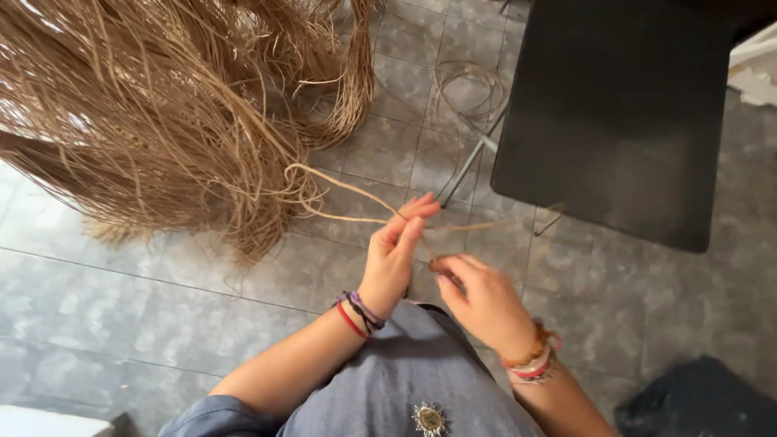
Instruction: The person is weaving natural fibers around a circular frame to create a decorative furniture component.
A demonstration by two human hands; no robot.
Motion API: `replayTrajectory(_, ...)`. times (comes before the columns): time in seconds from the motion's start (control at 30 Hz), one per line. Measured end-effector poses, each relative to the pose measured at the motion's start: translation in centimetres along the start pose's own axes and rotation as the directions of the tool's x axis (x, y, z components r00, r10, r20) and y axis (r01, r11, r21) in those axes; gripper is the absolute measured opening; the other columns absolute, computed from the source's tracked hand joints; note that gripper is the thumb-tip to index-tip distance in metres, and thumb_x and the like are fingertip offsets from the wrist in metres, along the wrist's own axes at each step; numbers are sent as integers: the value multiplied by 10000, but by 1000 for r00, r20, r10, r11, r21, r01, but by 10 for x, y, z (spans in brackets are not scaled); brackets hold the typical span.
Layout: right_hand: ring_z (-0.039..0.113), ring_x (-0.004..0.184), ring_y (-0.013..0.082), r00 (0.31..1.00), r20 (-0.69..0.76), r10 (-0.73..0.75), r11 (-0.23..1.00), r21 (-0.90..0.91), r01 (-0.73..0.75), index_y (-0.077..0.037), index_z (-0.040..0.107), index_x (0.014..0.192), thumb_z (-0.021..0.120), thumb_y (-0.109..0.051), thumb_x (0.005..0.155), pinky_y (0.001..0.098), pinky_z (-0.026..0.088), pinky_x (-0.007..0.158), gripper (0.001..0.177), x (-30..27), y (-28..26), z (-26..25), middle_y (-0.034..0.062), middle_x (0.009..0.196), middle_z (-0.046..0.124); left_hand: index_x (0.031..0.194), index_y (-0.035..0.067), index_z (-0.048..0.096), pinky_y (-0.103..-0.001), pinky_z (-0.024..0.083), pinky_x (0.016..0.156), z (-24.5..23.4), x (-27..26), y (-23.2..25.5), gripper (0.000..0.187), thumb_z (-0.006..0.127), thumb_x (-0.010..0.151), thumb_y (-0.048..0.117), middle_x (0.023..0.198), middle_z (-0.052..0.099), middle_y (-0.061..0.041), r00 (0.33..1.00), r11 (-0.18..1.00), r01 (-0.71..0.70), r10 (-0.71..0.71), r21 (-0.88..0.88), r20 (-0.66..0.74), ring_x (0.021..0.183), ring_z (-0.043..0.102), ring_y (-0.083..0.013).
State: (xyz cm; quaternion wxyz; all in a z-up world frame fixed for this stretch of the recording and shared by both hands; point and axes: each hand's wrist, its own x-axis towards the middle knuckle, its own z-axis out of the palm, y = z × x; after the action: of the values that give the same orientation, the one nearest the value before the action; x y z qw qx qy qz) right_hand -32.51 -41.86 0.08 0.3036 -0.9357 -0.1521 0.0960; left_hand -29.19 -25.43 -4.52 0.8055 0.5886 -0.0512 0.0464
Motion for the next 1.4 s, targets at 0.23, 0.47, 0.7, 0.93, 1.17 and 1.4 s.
replayTrajectory(0.23, 543, 1197, 459, 843, -464, -272, 926, -366, 97, 86, 368, 1526, 741, -78, 870, 540, 434, 1069, 772, -5, -43, 57, 291, 1304, 521, 1276, 64, 704, -524, 280, 1202, -16, -35, 17, 288, 512, 1085, 162, 1424, 611, -179, 993, 999, 37, -35, -19, 114, 1448, 413, -332)
replayTrajectory(0.47, 754, 880, 346, 945, -188, 268, 951, -105, -291, -126, 661, 1083, 463, -273, 1083, 463, 576, 802, 246, -48, 6, 78, 106, 919, 777, 1013, 61, 711, -304, 468, 935, -74, -29, 22, 401, 407, 1117, 302, 1113, 718, -90, 988, 969, 123, -139, -215, -62, 1078, 630, -168)
replayTrajectory(0.7, 750, 854, 368, 982, -136, 132, 985, 128, -115, -88, 642, 1163, 542, -153, 1018, 455, 600, 714, 189, -33, -44, 105, 135, 874, 781, 988, 33, 733, -334, 472, 997, -47, -74, 29, 320, 499, 1089, 227, 1124, 746, -161, 966, 977, 158, -123, -141, 227, 1112, 670, -229)
replayTrajectory(0.93, 732, 873, 442, 981, 87, 172, 984, 37, -176, -53, 652, 967, 504, -182, 1027, 532, 575, 742, 205, -59, -25, 62, 193, 843, 771, 948, 84, 682, -216, 450, 895, -92, -43, 40, 379, 402, 1126, 265, 1102, 731, -48, 989, 961, 138, -147, -240, -19, 1044, 641, -110)
replayTrajectory(1.17, 725, 859, 409, 984, -118, 132, 984, 135, -116, -37, 681, 1037, 563, -157, 1009, 486, 581, 712, 172, -46, -43, 89, 189, 838, 749, 960, 16, 710, -321, 486, 934, -64, -66, 39, 365, 454, 1095, 239, 1097, 731, -171, 972, 962, 198, -167, -189, 168, 1044, 647, -204)
replayTrajectory(1.4, 730, 976, 427, 973, 83, 217, 951, 205, -230, -1, 652, 1106, 522, -199, 1025, 543, 565, 857, 251, -45, -57, 58, 205, 989, 777, 954, 11, 708, -307, 507, 908, -78, -51, 29, 385, 439, 1104, 243, 1063, 734, -177, 984, 987, 143, -133, -77, 121, 1042, 670, -215)
